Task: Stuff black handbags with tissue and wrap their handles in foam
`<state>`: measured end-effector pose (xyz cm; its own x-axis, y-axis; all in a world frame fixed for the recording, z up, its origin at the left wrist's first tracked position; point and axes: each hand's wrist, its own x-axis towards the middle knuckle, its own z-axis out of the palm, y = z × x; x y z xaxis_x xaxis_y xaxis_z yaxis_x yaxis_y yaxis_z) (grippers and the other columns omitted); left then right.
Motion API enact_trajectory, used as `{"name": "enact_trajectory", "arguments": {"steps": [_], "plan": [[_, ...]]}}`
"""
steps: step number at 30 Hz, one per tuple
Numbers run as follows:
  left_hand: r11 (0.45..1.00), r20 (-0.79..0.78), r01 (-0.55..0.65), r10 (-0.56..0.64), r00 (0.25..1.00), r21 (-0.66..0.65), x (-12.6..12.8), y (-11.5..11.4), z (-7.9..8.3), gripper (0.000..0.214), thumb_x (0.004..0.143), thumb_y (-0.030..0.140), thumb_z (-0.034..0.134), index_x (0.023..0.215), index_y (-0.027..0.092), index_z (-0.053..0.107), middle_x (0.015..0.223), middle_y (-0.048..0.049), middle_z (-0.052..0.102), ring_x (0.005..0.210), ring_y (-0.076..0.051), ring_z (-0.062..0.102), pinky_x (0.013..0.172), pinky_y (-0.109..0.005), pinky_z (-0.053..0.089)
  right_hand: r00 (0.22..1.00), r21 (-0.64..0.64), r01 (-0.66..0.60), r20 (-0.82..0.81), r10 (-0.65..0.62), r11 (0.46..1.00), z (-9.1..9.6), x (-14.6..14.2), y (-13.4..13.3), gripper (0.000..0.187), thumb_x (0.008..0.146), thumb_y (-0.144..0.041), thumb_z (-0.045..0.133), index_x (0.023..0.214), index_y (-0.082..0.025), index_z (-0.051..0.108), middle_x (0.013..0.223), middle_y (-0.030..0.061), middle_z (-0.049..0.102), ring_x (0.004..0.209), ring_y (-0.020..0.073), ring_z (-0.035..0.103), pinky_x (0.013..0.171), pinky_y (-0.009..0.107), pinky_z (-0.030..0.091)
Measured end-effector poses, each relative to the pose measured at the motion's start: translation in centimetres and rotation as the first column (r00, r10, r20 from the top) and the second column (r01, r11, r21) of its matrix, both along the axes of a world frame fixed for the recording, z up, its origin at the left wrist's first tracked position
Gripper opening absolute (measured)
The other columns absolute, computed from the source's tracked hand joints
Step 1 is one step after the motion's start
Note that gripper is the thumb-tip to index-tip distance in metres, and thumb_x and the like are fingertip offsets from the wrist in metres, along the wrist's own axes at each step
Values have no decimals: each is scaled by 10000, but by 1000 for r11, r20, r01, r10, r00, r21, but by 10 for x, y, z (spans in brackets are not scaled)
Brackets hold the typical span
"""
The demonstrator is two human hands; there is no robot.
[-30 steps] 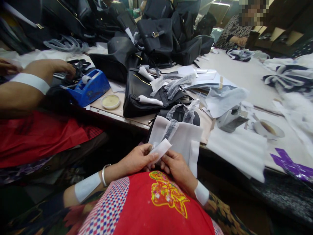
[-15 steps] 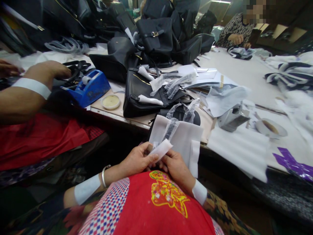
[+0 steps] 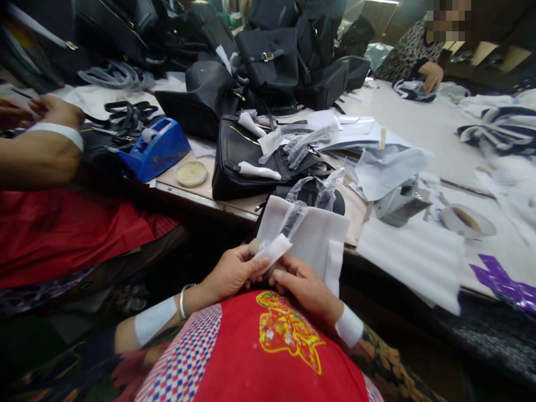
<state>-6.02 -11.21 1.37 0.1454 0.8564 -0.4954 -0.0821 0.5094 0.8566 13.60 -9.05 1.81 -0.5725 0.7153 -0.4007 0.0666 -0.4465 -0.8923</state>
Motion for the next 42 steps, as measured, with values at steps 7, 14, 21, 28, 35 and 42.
{"name": "enact_trajectory", "arguments": {"steps": [7,14,21,28,35,42], "plan": [[991,-61,70,-64,996,114,4,0,-3,417,895,575,621,1036,183,636,690,15,630,508,-97,536,454,-192,394,981,16,139,134,-140,990,-5,-17,-2,351,802,-503,744,767,-158,691,709,27,692,526,91,520,506,230,375],[972,-124,178,-160,979,151,6,2,-4,391,982,539,483,1104,182,584,782,-12,646,621,-126,621,515,-205,470,964,46,188,182,-193,981,-12,-26,-5,367,781,-507,738,691,-164,642,595,15,663,493,98,518,478,220,376],[953,-185,253,-222,957,165,5,5,-1,357,987,452,502,1181,171,603,769,-22,677,598,-133,652,511,-207,480,974,138,41,217,-70,990,-11,-16,3,341,870,-470,635,698,-175,632,614,3,626,565,127,540,539,248,406],[973,-101,166,-151,983,161,7,2,-3,314,952,451,565,1093,183,647,727,19,637,529,-104,593,469,-195,447,735,757,-362,591,-333,545,16,13,14,275,955,-389,602,858,-156,712,771,86,697,714,223,639,674,347,481],[964,-120,156,-133,984,213,8,1,-2,313,940,431,579,1086,170,670,709,24,633,547,-104,561,505,-203,420,697,713,-701,688,-204,9,52,4,40,336,931,-283,671,1264,-242,645,1403,101,602,1417,359,390,1110,509,294],[944,-192,180,-129,973,275,5,1,0,280,907,390,628,1039,165,728,799,-3,694,693,-139,607,626,-229,463,682,683,-724,730,-51,96,59,-8,64,196,998,-306,565,1073,-205,714,1094,88,723,1246,307,525,1003,440,328]]}}
